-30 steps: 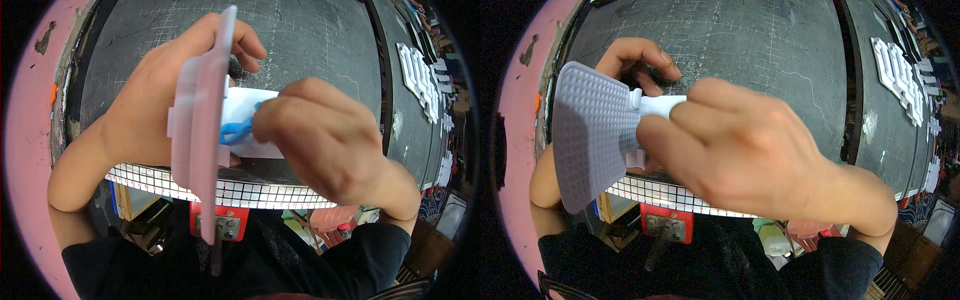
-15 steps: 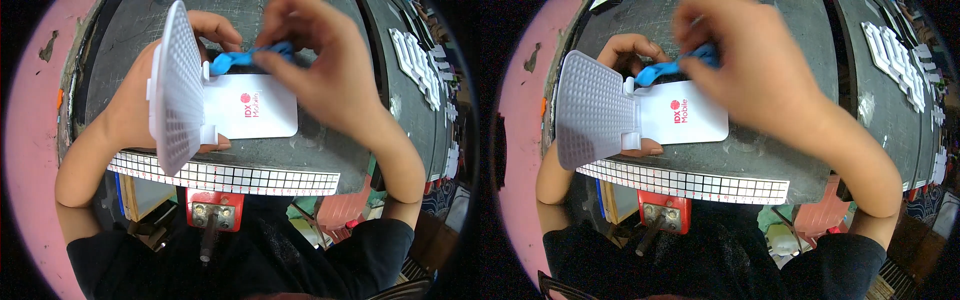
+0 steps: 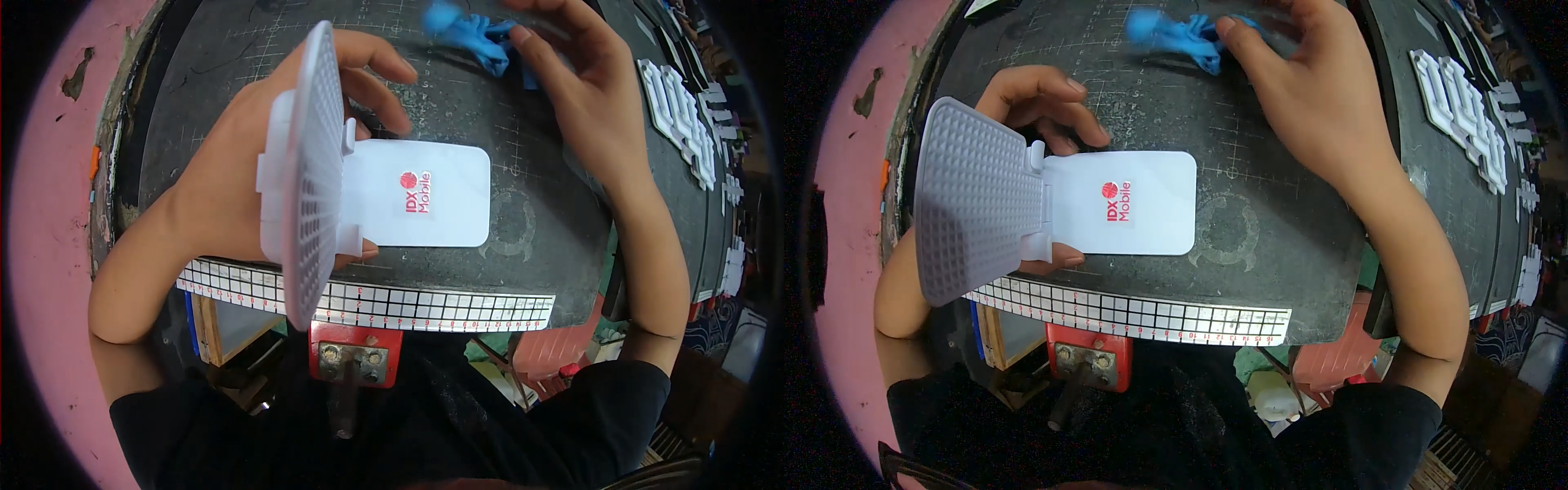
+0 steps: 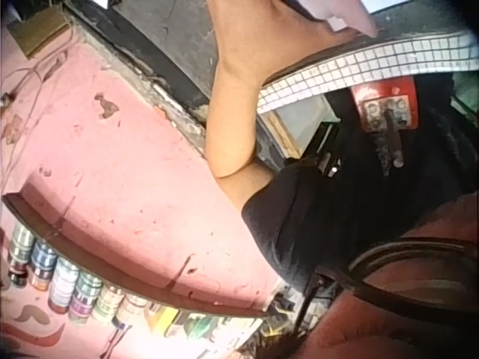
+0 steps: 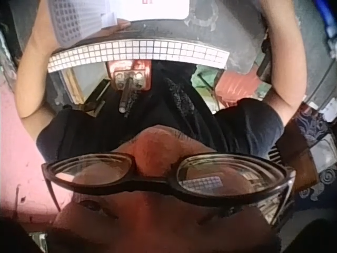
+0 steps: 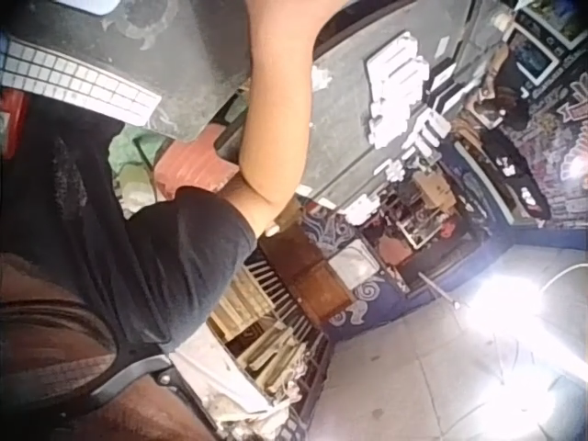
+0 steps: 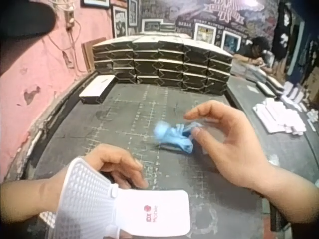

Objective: Cleaning and assembling white plastic components at a workstation in a print shop.

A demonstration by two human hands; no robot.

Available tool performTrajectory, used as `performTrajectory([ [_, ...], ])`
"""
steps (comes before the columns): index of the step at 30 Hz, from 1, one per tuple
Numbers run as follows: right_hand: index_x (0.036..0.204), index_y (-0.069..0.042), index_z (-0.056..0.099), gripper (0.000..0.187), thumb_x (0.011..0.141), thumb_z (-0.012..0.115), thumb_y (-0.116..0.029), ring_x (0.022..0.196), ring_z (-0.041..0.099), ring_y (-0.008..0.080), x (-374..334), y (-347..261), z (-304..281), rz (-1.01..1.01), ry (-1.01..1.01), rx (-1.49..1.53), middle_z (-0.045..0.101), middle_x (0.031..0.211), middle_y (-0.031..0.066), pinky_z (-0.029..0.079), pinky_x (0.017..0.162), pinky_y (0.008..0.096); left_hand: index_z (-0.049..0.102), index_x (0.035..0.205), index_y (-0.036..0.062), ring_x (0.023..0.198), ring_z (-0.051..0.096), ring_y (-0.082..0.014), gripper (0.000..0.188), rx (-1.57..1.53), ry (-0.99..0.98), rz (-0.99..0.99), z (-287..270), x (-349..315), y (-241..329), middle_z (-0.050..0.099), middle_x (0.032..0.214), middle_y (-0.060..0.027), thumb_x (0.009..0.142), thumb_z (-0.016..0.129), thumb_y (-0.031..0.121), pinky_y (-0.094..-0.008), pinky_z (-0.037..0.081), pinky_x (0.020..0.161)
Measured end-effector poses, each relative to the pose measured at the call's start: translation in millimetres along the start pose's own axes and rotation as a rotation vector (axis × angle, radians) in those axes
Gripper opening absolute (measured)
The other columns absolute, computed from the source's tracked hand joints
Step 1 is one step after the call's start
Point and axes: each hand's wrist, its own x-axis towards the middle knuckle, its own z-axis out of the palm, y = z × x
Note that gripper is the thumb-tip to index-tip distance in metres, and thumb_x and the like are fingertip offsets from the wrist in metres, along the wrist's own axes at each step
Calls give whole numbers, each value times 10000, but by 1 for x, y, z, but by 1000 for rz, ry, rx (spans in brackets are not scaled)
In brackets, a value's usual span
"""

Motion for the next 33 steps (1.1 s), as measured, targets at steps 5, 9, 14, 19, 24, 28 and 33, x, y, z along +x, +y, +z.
performTrajectory([
  [5,1052,-4,747,298,798,903,-3,929,788,290,4,-16,-11,-449,-187,-31,796,997,122,623,819,361,434,1518,122,1193,732,-244,1158,-197,35,-71,9,-4,1,719,1305,-147,568,1082,257,-393,659,985],
  [9,987,8,770,314,720,935,-3,872,794,286,-15,-41,-8,-340,-489,76,799,955,134,628,792,367,446,1517,133,1195,728,-244,1145,-275,78,-178,13,-9,6,719,1299,-136,566,1076,220,-396,654,1005],
  [14,961,2,787,339,664,949,-20,857,803,270,-20,-45,-6,-242,-495,38,802,953,138,635,771,354,464,1516,132,1212,711,-232,1142,-274,120,-327,15,-1,27,710,1292,-114,550,1071,178,-399,640,1035],
  [19,973,-15,805,347,660,953,-39,861,808,255,-10,-48,1,-260,-476,40,804,926,121,642,742,349,450,1524,130,1241,693,-227,1155,-112,117,-309,13,5,46,701,1302,-112,545,1062,117,-407,631,1052],
  [24,980,-34,816,333,672,940,-36,818,796,253,-2,-58,-5,-296,-625,-94,802,903,110,636,710,336,418,1543,138,1229,702,-230,1185,-228,64,-412,10,3,38,706,1297,-126,543,1053,81,-411,625,1067],
  [28,976,-38,816,292,704,919,-19,796,789,256,-9,-53,-3,-359,-558,-91,799,895,112,630,695,334,419,1541,148,1198,717,-227,1178,-305,90,-335,13,1,28,715,1274,-134,548,1051,90,-404,620,1072],
  [33,978,-36,815,266,728,893,3,809,789,265,-15,-39,0,-338,-475,-4,800,899,101,620,700,352,425,1536,141,1172,722,-216,1171,-299,95,-284,14,-4,17,726,1263,-118,551,1057,125,-382,620,1058],
])
